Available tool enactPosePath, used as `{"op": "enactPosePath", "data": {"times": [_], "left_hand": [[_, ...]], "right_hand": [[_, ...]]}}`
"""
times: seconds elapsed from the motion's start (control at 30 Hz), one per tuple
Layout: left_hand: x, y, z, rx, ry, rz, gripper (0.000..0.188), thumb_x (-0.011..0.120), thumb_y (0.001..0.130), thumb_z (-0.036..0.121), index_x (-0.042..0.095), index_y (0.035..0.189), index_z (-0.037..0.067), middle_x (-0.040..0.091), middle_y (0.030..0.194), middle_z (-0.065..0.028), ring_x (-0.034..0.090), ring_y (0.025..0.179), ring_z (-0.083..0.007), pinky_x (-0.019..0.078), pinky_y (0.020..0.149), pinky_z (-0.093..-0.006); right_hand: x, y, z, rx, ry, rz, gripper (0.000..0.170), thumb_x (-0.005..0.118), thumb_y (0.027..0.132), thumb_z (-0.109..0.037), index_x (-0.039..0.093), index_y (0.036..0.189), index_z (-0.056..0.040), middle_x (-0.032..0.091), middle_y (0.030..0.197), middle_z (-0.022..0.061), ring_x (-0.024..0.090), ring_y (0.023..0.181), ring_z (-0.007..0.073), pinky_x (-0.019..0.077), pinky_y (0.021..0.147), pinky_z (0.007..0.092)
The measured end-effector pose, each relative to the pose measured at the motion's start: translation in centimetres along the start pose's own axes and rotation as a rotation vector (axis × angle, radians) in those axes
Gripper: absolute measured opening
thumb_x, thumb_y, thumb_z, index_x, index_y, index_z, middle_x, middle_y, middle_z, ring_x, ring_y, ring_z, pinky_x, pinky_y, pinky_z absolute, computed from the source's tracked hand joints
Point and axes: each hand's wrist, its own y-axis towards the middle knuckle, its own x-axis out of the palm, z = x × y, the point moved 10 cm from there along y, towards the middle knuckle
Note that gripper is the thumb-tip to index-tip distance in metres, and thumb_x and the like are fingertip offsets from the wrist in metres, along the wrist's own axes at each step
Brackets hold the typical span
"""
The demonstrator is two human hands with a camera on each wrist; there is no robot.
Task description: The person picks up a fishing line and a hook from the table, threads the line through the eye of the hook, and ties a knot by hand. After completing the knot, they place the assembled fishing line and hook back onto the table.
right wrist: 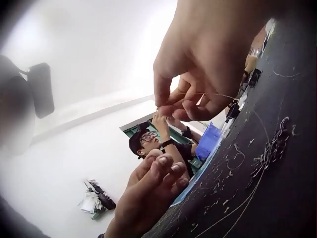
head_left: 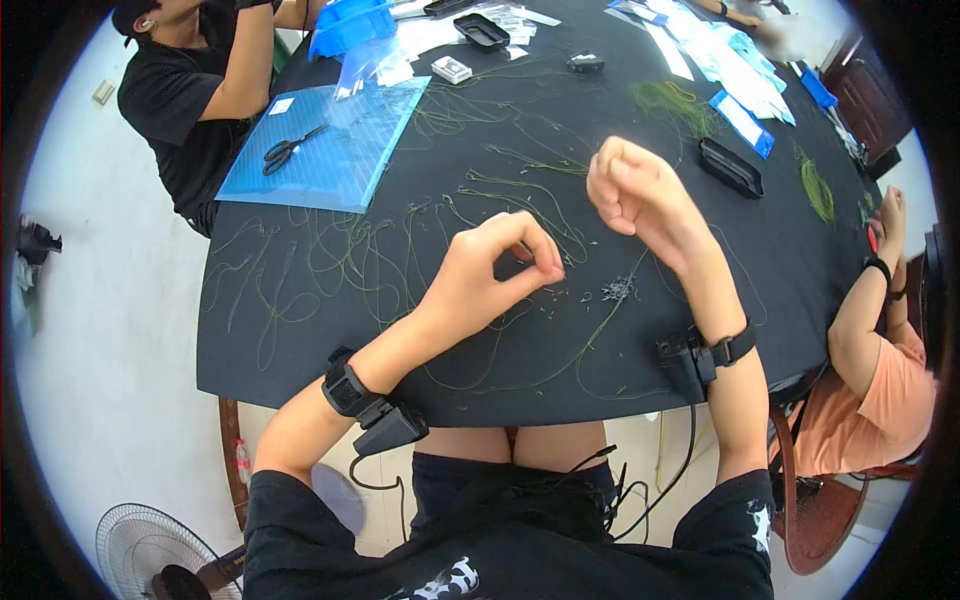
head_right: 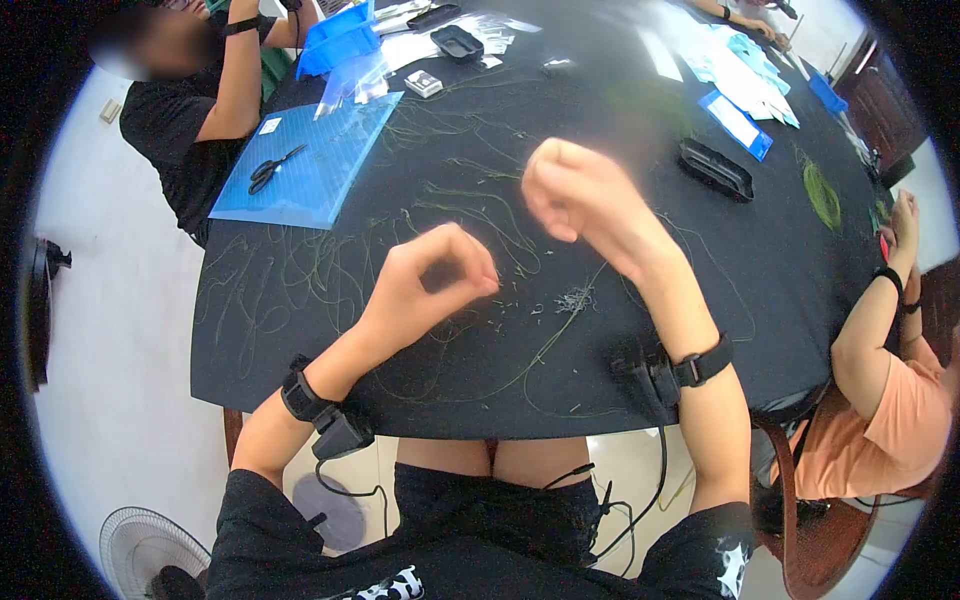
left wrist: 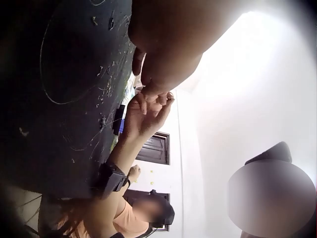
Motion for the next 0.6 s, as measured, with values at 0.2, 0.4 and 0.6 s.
{"op": "enactPosePath", "data": {"times": [0.2,0.4,0.6], "left_hand": [[-0.4,0.2,1.3,0.055,0.216,0.0,0.016,0.068,0.076,0.005,0.06,0.09,0.007,0.063,0.09,-0.0013,0.058,0.089,-0.0183,0.0477,0.077,-0.0305],[4.2,-1.0,2.0,0.204,0.468,-0.296,0.031,0.066,0.073,0.003,0.06,0.102,0.011,0.057,0.108,-0.0075,0.052,0.107,-0.0263,0.0427,0.092,-0.038],[4.8,-0.9,1.8,0.21,0.506,-0.363,0.034,0.064,0.075,0.003,0.058,0.106,0.012,0.055,0.12,-0.0057,0.048,0.115,-0.028,0.0399,0.097,-0.0403]], "right_hand": [[0.7,-0.1,0.0,0.003,-0.224,0.077,0.021,0.059,0.091,-0.026,0.056,0.086,-0.0057,0.051,0.07,-0.0008,0.044,0.059,0.0039,0.033,0.048,0.0179],[-0.1,0.1,0.4,0.017,-0.223,0.117,0.019,0.058,0.092,-0.024,0.056,0.085,-0.0063,0.051,0.07,-0.0024,0.046,0.06,0.0032,0.0343,0.047,0.0175],[-0.5,0.2,0.1,0.0,-0.211,0.131,0.019,0.058,0.092,-0.025,0.056,0.085,-0.0067,0.052,0.071,-0.0027,0.047,0.061,0.003,0.0343,0.047,0.0174]]}}
